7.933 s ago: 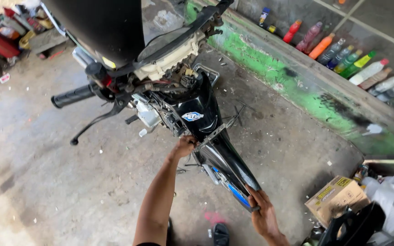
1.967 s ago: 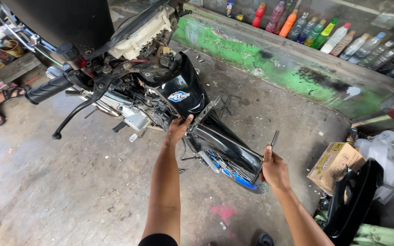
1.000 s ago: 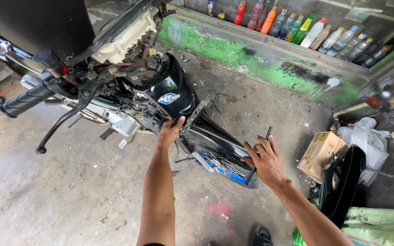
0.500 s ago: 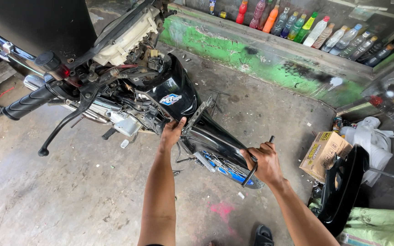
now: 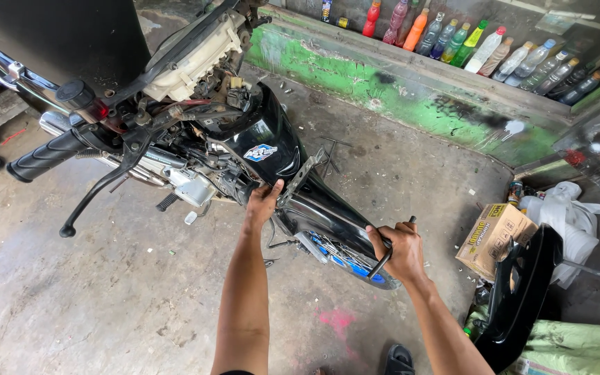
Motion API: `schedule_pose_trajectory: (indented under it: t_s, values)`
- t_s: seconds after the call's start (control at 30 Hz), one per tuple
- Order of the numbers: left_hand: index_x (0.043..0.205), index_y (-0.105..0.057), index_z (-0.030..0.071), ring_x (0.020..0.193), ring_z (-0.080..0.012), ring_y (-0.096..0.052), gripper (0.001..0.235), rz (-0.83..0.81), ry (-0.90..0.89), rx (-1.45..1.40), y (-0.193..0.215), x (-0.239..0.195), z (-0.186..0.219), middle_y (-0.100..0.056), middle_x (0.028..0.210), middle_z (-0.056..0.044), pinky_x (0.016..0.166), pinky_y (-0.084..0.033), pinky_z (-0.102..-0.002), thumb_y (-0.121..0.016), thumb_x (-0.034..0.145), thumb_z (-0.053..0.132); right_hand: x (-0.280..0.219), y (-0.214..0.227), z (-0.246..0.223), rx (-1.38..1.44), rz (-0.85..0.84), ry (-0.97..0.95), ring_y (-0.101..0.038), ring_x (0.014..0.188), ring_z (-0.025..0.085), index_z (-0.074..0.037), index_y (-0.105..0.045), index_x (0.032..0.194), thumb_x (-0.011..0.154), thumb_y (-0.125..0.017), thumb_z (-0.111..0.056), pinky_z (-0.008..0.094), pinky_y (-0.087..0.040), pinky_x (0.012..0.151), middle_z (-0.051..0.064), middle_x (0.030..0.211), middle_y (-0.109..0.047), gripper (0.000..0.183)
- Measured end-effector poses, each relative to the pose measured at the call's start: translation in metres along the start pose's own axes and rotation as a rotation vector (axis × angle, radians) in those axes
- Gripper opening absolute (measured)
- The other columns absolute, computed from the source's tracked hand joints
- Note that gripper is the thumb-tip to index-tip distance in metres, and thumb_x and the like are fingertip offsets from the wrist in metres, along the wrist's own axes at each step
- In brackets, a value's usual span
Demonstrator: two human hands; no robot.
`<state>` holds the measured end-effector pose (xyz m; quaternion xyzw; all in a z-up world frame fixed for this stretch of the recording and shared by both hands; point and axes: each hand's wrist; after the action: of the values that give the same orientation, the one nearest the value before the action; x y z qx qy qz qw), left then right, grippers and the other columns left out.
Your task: The person uses a T-handle wrench to loosen and remove bolts from the front fender of a motorcycle. After detaching the fender, they place it on the floor and then pick up a screwdriver from a nearby table.
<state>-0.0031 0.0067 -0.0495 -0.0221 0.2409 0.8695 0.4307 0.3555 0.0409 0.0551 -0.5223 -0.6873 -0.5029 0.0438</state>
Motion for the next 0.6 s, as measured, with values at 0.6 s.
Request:
schedule_pose_trajectory:
  t_s: [0.6]
  values:
    - [0.081,-0.073,0.009,0.084,-0.0319,-0.074,0.060,-0.016,-0.023,0.027,0.003,0.004,-0.007,-0.071,0.068,-0.013,0.075,-0.055,-0.042,-0.067,0.089,0.068,-0.011,0.010,0.012,-0.037,-0.156,0.099,-0.062,0.057,0.032,-0.010,-0.071,0.079,0.087,-0.077,-0.023,0.037,-0.052,0.081,0.011,0.051,-0.053,0.017]
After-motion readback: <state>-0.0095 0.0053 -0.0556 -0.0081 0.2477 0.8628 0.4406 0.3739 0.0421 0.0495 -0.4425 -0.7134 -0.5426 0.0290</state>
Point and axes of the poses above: each hand's wrist, its own x-axis towards the middle knuckle, its own y-axis out of the back of the hand, z = x × y
